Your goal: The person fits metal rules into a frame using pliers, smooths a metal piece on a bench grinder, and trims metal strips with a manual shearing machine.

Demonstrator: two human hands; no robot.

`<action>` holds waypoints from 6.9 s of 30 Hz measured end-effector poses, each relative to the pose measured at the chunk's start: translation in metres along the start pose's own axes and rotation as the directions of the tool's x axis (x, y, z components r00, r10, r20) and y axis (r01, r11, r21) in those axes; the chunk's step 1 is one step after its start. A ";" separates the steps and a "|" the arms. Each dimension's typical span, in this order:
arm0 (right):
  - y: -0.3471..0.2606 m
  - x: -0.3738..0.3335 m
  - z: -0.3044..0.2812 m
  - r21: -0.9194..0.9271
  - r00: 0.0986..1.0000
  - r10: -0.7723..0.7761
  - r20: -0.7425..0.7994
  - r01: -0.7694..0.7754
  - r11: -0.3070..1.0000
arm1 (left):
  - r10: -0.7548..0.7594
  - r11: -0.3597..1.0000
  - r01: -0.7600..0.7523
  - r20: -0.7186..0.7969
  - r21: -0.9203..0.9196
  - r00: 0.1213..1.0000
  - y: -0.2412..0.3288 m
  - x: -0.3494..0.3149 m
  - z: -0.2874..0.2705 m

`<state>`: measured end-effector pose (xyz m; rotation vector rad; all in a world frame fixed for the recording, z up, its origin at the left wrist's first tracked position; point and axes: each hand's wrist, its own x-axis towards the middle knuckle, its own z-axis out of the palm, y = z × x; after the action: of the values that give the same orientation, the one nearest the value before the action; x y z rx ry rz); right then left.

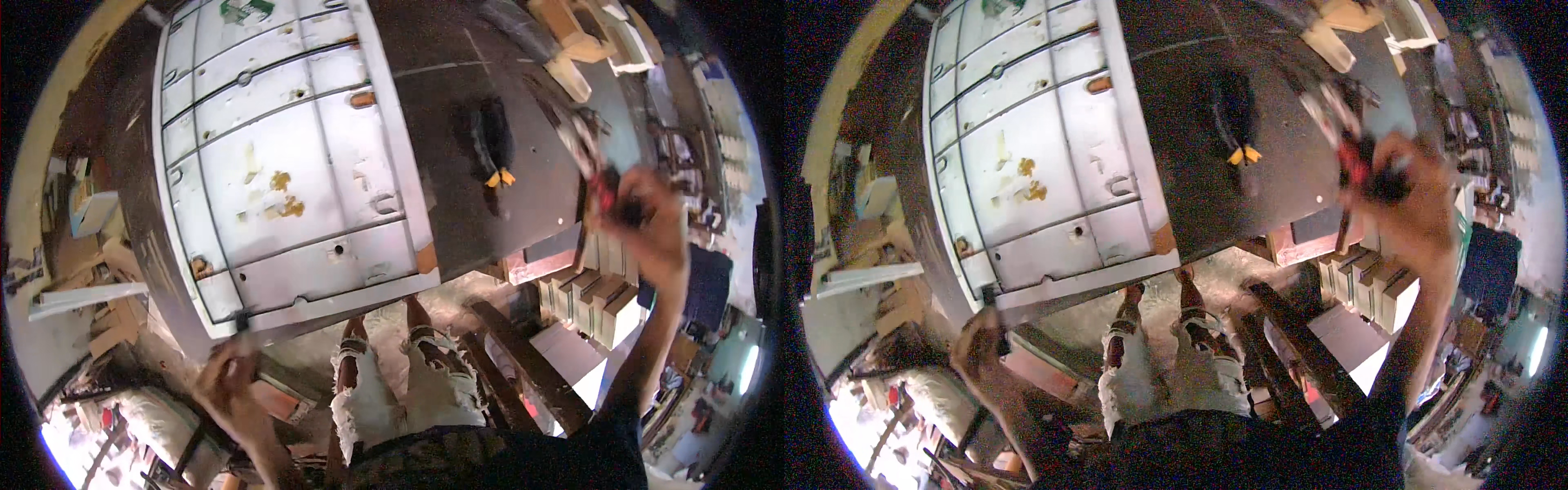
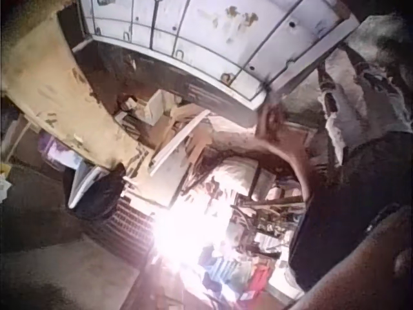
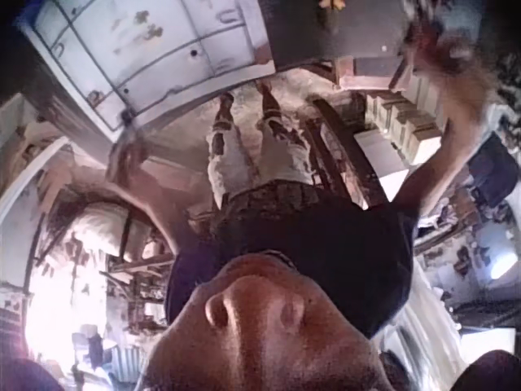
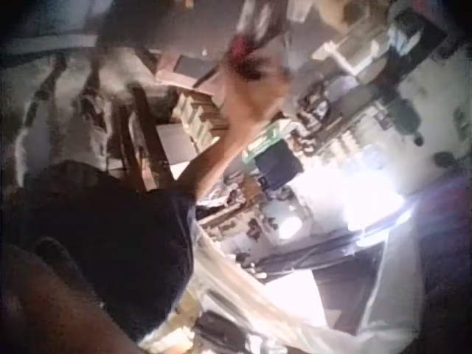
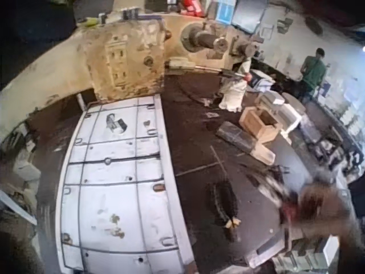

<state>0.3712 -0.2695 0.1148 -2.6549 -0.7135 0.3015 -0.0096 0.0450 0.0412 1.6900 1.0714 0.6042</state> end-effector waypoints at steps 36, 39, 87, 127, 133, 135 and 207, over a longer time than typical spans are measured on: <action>-0.049 -0.132 0.105 0.439 0.847 -0.356 0.396 0.166 0.883 | 0.091 0.995 -0.048 0.598 -0.087 0.796 0.076 -0.007 0.095; -0.043 -0.140 0.117 0.497 0.865 -0.352 0.358 0.143 0.856 | 0.010 0.999 0.012 0.565 -0.035 0.825 0.077 -0.008 0.094; -0.079 0.007 0.172 0.017 0.976 -0.202 -0.080 0.204 0.979 | -0.291 0.778 0.305 0.115 -0.549 0.950 0.103 -0.050 0.059; -0.221 -0.124 -0.053 0.901 0.880 -0.444 0.169 0.045 0.432 | -0.189 0.741 -0.021 -0.238 -0.671 0.953 0.230 -0.179 -0.017; -0.237 -0.154 -0.057 0.895 0.764 -0.639 -0.094 0.346 0.282 | -0.196 0.765 -0.029 -0.275 -0.643 0.941 0.230 -0.191 -0.018; -0.255 -0.174 -0.071 0.662 0.723 -0.658 -0.211 0.601 0.449 | -0.180 0.779 -0.065 -0.322 -0.623 0.930 0.230 -0.196 -0.019; -0.663 -0.339 0.122 0.480 -0.478 -0.827 -0.296 0.674 -0.562 | -0.490 0.641 -0.272 -0.655 -0.718 0.575 0.098 -0.245 -0.351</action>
<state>-0.2432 0.1228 0.3101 -0.3582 -2.3334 0.2442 -0.3705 -0.0094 0.2851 0.4664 1.2570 1.6073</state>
